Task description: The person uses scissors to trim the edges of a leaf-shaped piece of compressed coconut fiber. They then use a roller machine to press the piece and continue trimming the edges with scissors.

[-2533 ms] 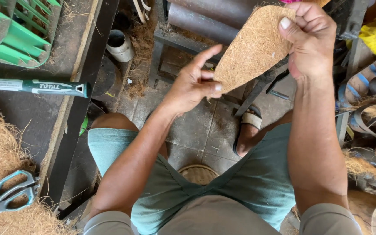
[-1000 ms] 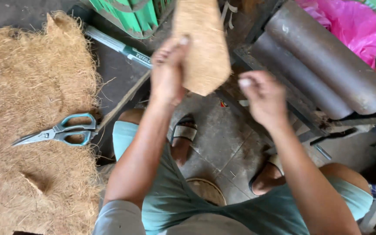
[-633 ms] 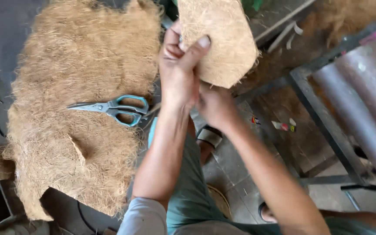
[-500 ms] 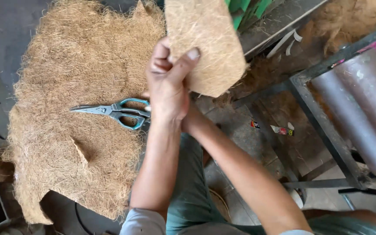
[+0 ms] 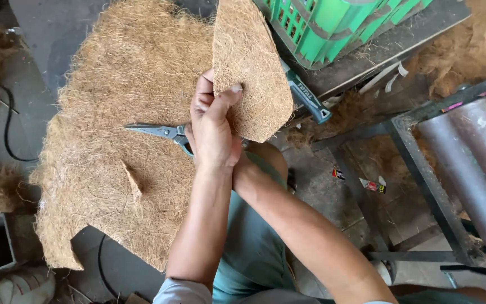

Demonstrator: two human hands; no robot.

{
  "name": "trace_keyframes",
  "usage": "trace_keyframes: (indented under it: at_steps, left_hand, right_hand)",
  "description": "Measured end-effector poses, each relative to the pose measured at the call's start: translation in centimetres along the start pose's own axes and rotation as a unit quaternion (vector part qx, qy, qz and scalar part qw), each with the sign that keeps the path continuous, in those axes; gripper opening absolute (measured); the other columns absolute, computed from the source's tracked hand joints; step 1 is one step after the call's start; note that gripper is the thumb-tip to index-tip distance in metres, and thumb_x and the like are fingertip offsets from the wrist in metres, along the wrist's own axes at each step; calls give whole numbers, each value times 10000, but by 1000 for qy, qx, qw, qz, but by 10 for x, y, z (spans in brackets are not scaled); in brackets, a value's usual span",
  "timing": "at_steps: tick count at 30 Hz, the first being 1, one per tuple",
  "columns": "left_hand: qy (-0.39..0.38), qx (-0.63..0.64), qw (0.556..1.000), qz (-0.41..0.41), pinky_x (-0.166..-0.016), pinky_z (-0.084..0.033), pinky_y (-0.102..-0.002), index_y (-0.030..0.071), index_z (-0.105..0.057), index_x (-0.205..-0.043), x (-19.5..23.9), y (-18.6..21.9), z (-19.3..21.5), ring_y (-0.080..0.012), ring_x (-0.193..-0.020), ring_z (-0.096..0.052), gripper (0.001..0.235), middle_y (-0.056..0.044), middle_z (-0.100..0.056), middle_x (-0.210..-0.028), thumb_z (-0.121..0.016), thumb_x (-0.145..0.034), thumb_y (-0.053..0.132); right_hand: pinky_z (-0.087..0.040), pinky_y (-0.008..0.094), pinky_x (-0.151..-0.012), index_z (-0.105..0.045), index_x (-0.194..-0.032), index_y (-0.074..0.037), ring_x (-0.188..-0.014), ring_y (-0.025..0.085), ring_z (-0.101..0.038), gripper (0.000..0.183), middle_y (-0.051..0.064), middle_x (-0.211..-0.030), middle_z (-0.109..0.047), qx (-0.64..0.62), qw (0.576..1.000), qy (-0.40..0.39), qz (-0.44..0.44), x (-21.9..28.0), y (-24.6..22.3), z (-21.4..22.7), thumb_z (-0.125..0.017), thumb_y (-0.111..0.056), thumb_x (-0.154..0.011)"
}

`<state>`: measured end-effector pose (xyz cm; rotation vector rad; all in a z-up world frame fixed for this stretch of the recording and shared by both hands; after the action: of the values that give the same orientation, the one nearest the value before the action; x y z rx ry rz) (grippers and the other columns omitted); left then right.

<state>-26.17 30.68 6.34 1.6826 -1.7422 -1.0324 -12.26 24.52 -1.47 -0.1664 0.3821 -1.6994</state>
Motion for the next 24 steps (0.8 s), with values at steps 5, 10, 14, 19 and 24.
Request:
trace_keyframes:
  at_steps: [5,10,14,19,24]
  left_hand:
    - [22,147,989,3,-777,-602,-421,41,-596,-1169,-6,-4,23,-285,-845,-744,329,-150,-701,-838,-656,-858,-47]
    - [46,171,984,21,-782,-639,-460,27,-556,-1255,6,22,17,-290,-828,-750,395,-162,-715,-874,-689,-887,-26]
    - [76,193,978,27,-783,-636,-439,-94,-499,-1281,22,18,3,-251,-755,-723,495,-102,-643,-755,-741,-858,-14]
    - [-10,221,971,87,-833,-628,-475,46,-623,-1142,49,-8,-53,-279,-908,-741,199,-142,-723,-913,-647,-944,39]
    - [20,261,946,192,-810,-626,-464,61,-623,-1167,114,-60,-126,-268,-842,-742,251,-53,-697,-797,-669,-924,14]
  right_hand:
    - [-531,362,-752,-570,-1023,-496,-934,130,-657,372,-140,-932,-626,37,998,-27,-36,8,4,-12,-655,-590,-674]
    - [-539,331,-743,-559,-1004,-579,-931,68,-655,423,-208,-906,-607,75,992,-57,-84,24,19,-18,-683,-699,-618]
    - [-544,313,-737,-553,-992,-629,-929,31,-654,454,-249,-890,-596,102,984,-64,-132,60,40,19,-700,-764,-584]
    - [-629,407,-712,-496,-1460,-108,-790,267,-712,657,197,-962,-687,-448,862,74,-225,182,83,91,-706,-42,-840]
    - [-633,486,-739,-524,-1415,-44,-782,295,-703,605,237,-925,-662,-533,779,205,-259,254,102,94,-703,-79,-839]
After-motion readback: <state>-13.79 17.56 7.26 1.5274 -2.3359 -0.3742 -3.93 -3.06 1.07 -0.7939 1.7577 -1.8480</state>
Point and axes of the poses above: each hand's wrist, its own x-axis away from the middle knuckle, its own z-axis out of the back of the hand, y = z × x, the point moved 6 cm from there along -x, towards the middle knuckle
